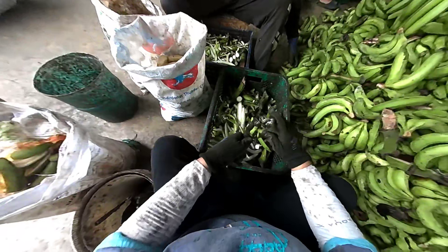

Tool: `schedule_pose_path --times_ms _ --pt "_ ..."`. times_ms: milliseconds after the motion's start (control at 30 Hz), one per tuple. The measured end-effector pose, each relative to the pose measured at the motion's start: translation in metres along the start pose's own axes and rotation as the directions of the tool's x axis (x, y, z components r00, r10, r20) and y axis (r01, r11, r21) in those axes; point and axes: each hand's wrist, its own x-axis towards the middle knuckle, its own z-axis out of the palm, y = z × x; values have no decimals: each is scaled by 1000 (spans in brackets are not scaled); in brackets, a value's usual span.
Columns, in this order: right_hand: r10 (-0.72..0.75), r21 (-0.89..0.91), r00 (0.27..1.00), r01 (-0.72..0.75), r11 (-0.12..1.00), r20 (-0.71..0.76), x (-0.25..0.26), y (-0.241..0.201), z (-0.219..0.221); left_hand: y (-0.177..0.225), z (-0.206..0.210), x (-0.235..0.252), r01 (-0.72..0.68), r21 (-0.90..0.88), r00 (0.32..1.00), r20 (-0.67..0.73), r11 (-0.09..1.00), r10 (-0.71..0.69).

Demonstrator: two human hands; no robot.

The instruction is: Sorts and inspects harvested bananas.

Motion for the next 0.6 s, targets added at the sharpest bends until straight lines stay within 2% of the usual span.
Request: schedule_pose_path --times_ms 133,267,367,467,600 --pt "-20 -16 999 21 1000 38 -2 -6 9 -7 -5 15 24 -92 999 32 995 -21" --pt "15 -51 1000 -15 999 -11 -6 0 8 -2 -18 1 124 35 988 83 992 -127" --pt "-82 -111 995 87 990 49 -5 -10 13 1 -26 4 179 151 977 88 972 -193" --pt "-172 -135 982 181 974 77 -2 -19 17 -7 -26 17 172 116 979 93 978 -183" --pt "-81 -119 992 92 989 93 -2 -6 14 -7 -32 9 183 150 970 132 972 -203"
